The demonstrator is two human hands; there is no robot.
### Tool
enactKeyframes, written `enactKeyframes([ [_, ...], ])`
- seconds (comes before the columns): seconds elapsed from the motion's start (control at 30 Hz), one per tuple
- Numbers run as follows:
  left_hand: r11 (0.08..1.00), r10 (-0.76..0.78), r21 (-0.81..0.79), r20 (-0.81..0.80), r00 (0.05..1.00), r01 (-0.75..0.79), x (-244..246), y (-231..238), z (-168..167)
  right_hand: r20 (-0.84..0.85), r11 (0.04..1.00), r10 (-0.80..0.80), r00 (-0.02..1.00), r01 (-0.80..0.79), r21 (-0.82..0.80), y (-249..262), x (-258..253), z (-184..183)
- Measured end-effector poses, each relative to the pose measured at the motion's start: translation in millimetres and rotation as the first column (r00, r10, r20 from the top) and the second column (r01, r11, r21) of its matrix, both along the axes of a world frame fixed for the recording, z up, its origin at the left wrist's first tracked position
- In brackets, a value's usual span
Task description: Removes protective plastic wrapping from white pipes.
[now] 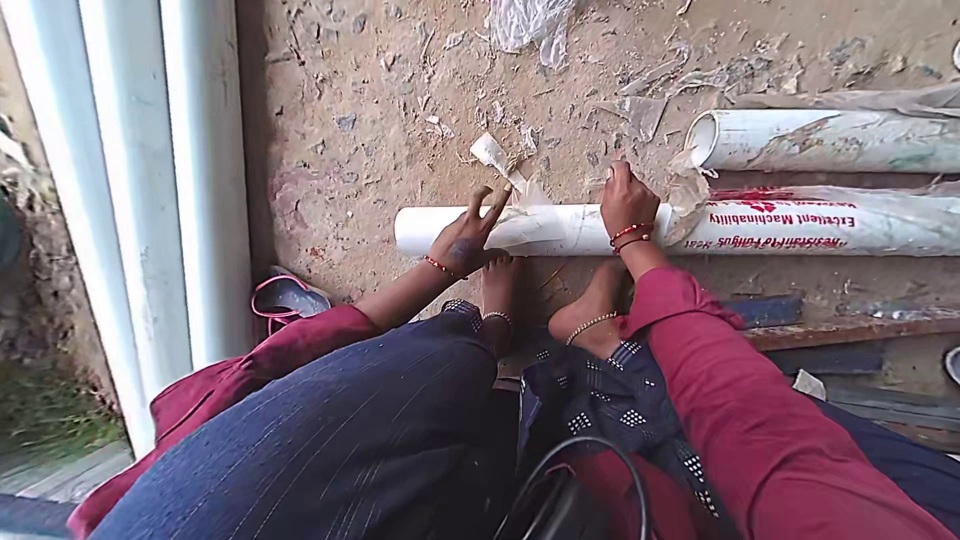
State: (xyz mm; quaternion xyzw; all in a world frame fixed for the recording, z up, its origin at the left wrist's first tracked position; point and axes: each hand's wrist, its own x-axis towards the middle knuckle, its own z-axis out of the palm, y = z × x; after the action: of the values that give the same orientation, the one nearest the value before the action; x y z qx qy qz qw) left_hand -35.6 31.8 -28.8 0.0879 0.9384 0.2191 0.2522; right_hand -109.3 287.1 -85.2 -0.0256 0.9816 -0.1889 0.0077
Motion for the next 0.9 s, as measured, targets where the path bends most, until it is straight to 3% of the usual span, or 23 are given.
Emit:
enactKeyframes([
  [0.07, 1.0, 0.0, 0.001, -0.017, 1.0, 0.0, 2, -12, -20, -0.104, 0.996, -0.033, 0.994, 0.024, -0.091, 1, 33, -4],
  [0.2, 0.993, -0.036, 0.088, -0.389, 0.921, 0.076, 21, -25, -51, 0.068, 0.982, -0.046, 0.997, 0.058, -0.179, -7, 83, 3],
  [0.3, 0.994, 0.014, 0.096, -0.534, 0.845, 0.044, 22, -22, -57, 0.122, 0.989, 0.047, 0.991, -0.029, -0.147, -16, 85, 7],
  [0.5, 0.991, 0.055, 0.136, -0.386, 0.921, -0.002, 21, -16, -53, 0.292, 0.998, 0.053, 0.955, -0.04, -0.049, -32, 74, 23],
  [0.67, 0.986, 0.093, 0.158, -0.297, 0.95, -0.048, 18, -12, -41, 0.306, 0.997, 0.062, 0.95, -0.075, 0.028, -31, 97, 29],
  [0.77, 0.988, 0.085, 0.145, -0.289, 0.954, -0.044, 15, -13, -40, 0.513, 0.996, -0.003, 0.858, -0.044, 0.081, -25, 115, 31],
  [0.8, 0.991, 0.069, 0.132, -0.309, 0.949, -0.029, 14, -14, -41, 0.424, 0.998, -0.013, 0.906, -0.016, 0.064, -20, 121, 26],
  [0.83, 0.993, 0.051, 0.117, -0.342, 0.938, -0.011, 12, -15, -44, 0.226, 0.999, -0.002, 0.974, -0.007, 0.039, -14, 121, 17],
  [0.9, 0.997, 0.028, 0.082, -0.34, 0.94, 0.0, 10, -17, -44, -0.161, 0.998, 0.042, 0.986, -0.035, 0.049, -7, 105, 1],
])
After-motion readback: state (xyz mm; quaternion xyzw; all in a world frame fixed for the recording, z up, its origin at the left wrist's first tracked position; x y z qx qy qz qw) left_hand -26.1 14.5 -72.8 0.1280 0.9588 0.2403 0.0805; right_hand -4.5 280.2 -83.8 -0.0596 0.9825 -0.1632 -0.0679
